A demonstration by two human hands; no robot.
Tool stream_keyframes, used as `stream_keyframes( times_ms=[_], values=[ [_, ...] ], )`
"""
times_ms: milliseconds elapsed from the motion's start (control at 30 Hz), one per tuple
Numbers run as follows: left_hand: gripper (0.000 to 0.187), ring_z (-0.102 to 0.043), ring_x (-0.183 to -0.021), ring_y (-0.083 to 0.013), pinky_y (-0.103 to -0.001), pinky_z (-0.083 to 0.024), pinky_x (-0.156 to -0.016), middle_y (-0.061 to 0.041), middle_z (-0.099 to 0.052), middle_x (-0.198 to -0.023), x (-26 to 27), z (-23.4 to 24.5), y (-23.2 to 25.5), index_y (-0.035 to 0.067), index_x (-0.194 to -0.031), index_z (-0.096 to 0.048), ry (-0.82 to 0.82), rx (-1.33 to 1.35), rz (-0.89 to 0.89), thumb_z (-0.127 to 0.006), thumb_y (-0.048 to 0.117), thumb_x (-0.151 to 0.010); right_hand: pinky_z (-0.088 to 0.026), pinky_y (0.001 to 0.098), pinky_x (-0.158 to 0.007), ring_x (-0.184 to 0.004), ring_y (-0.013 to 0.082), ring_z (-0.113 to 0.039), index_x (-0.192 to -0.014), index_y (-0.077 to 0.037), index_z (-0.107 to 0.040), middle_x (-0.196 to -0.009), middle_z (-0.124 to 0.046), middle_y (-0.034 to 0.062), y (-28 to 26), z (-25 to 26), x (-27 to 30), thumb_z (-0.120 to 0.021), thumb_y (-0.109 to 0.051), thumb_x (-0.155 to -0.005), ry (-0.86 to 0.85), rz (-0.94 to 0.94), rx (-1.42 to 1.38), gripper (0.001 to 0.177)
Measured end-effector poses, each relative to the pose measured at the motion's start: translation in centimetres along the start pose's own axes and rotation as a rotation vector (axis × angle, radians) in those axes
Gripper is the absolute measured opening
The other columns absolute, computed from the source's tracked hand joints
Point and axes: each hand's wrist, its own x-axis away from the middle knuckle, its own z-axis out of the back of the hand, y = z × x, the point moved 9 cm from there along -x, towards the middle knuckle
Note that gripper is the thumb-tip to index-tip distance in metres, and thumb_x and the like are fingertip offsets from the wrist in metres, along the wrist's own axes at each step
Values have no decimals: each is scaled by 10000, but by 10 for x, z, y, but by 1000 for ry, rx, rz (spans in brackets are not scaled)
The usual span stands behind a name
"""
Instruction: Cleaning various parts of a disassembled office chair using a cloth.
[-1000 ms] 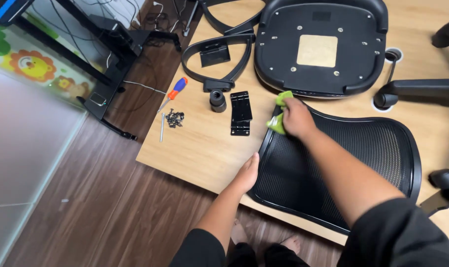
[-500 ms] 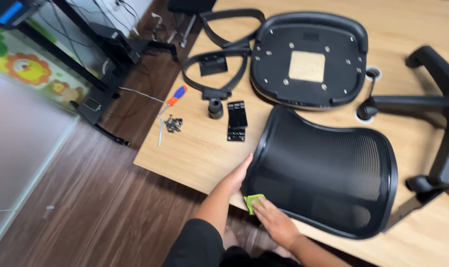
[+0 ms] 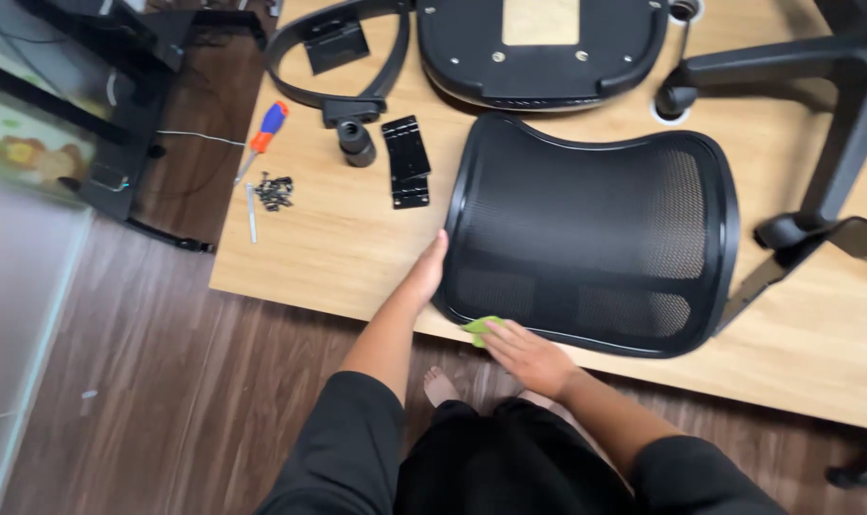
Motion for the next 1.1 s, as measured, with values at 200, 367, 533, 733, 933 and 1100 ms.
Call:
stream_keyframes(
  times_ms=[200, 367, 533, 733, 933, 1100],
  values=[
    [839, -264, -1543, -275, -355, -213, -1237, -154, -322, -1651, 19, -3, 25, 17, -1566, -331, -9, -118, 37, -212, 637, -1014, -206, 484, -1237, -1514, 296, -270, -1443, 36, -461, -1584, -383, 159, 43, 6, 115, -488, -68, -861, -168, -63, 52, 592],
    [826, -276, -1543, -283, -354, -214, -1239, -166, -333, -1649, 7, -13, 17, 0, -1560, -335, -39, -66, -27, -224, 620, -1025, -247, 469, -1210, -1495, 316, -288, -1438, 4, -449, -1575, -392, 131, 80, 39, 179, -509, -27, -828, -229, -104, 19, 614],
    [797, -253, -1545, -276, -345, -206, -1239, -162, -304, -1652, 8, -10, 16, 11, -1570, -317, 69, -70, 19, -221, 595, -1036, -364, 447, -1168, -1431, 344, -416, -1481, -16, -444, -1488, -497, 167, 113, 116, 189, -527, 36, -847, 58, -267, 37, 642],
    [788, -382, -1489, -285, -336, -271, -1210, -183, -447, -1579, 14, 2, 25, -22, -1510, -420, 137, -122, -97, -251, 588, -1042, -471, 502, -1126, -1316, 485, -549, -1362, 22, -562, -1442, -553, 291, 242, 225, 159, -557, 103, -905, 657, -742, 69, 464],
    [725, -627, -1284, -300, -335, -433, -1095, -217, -695, -1325, 27, 4, 31, -64, -1328, -634, 374, -139, -189, -349, 539, -1044, -488, 514, -986, -1107, 481, -638, -1200, 3, -691, -1148, -683, 303, 427, 145, 146, -629, -185, -996, 583, -1250, -313, 285],
    [719, -642, -1262, -298, -341, -454, -1070, -222, -707, -1289, 46, 0, 40, -52, -1317, -641, 499, -128, -210, -361, 553, -1045, -508, 538, -915, -1008, 526, -645, -1091, 105, -672, -1054, -660, 386, 431, 124, 184, -596, -348, -1050, 341, -1442, -245, 461]
  ],
)
